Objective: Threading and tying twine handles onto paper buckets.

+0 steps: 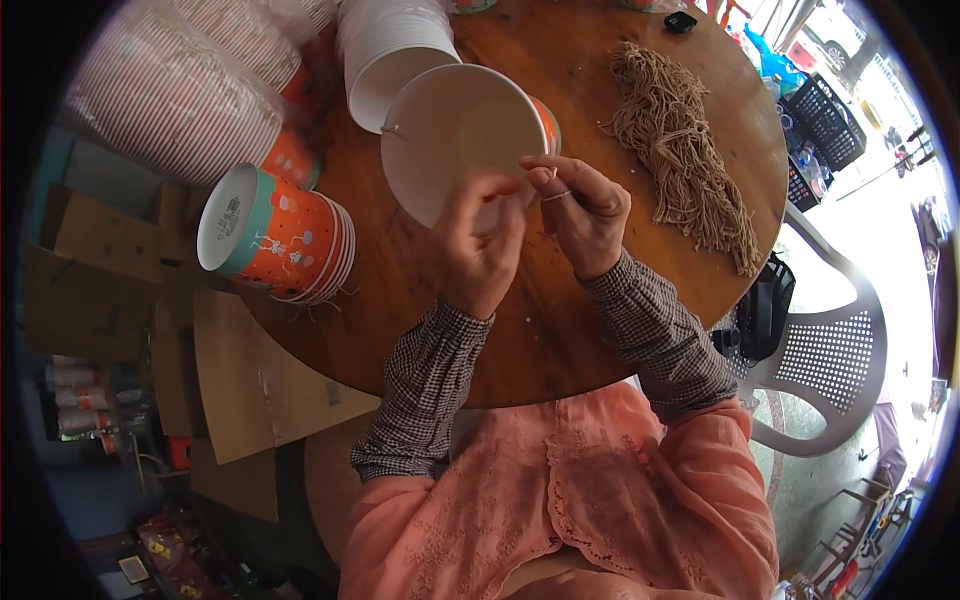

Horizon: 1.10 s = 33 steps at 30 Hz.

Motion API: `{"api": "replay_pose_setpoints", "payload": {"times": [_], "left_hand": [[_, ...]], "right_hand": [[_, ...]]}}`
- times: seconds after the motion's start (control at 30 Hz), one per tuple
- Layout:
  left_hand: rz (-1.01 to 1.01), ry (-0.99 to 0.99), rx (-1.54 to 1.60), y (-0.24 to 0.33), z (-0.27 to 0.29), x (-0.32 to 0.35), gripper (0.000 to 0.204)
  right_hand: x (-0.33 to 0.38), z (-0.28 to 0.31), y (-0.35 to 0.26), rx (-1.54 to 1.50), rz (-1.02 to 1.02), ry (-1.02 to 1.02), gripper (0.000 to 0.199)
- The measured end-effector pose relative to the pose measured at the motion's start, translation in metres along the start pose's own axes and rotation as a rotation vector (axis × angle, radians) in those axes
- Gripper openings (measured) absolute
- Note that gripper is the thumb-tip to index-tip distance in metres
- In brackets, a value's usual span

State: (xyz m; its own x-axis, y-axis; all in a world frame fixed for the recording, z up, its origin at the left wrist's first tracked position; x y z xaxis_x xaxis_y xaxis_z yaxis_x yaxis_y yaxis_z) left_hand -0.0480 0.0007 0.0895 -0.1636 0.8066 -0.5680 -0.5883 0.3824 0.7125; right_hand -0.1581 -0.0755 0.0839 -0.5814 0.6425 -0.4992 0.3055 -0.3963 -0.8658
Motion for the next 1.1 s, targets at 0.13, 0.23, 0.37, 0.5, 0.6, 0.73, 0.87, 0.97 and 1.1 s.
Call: {"api": "replay_pose_setpoints", "payload": {"times": [0.13,0.23,0.37,0.5,0.6,0.73,0.87,0.97,1.1], "left_hand": [[0.238,-0.033,0.303,0.015,-0.009,0.002,0.014],[0.119,0.076,0.299,0.011,-0.009,-0.002,0.013],[0.174,-0.069,0.198,0.025,0.004,-0.004,0.012],[0.148,-0.178,-0.091,0.042,0.018,-0.009,0.009],[0.109,-0.184,-0.261,0.044,0.024,-0.008,0.007],[0.285,-0.167,0.119,0.047,0.023,-0.008,0.008],[0.241,-0.146,0.285,0.044,0.022,-0.007,0.013],[0.281,-0.190,0.483,0.047,0.019,-0.011,0.014],[0.318,-0.220,0.493,0.045,0.022,-0.014,0.016]], "right_hand": [[0.002,0.003,-0.003,-0.297,-0.084,0.017,0.015],[0.009,-0.010,-0.006,-0.428,0.028,-0.025,0.014],[0.015,-0.018,-0.003,-0.709,0.048,0.005,0.019],[0.022,-0.025,-0.002,-0.829,0.024,0.005,0.019],[0.022,-0.024,-0.020,-0.659,-0.057,-0.007,0.016],[0.031,0.008,-0.042,0.052,-0.076,-0.156,0.023],[0.031,0.037,-0.058,0.682,0.148,-0.332,0.026],[0.024,0.049,-0.060,0.853,0.322,-0.322,0.028],[0.015,0.062,-0.068,0.948,0.344,-0.356,0.033]]}}
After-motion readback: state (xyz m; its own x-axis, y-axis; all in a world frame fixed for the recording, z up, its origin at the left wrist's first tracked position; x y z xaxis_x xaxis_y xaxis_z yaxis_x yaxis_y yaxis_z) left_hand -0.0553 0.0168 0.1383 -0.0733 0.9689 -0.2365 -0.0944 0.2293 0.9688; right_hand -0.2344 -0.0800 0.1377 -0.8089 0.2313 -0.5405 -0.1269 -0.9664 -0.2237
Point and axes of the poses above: each hand's wrist, its own x-axis away from the middle knuckle, its own z-axis out of the back of the hand, y = z × x, the point moved 1 cm from there along -x, towards the middle knuckle, and after that the axes turned 14 degrees about -y, right-handed, at the moved point
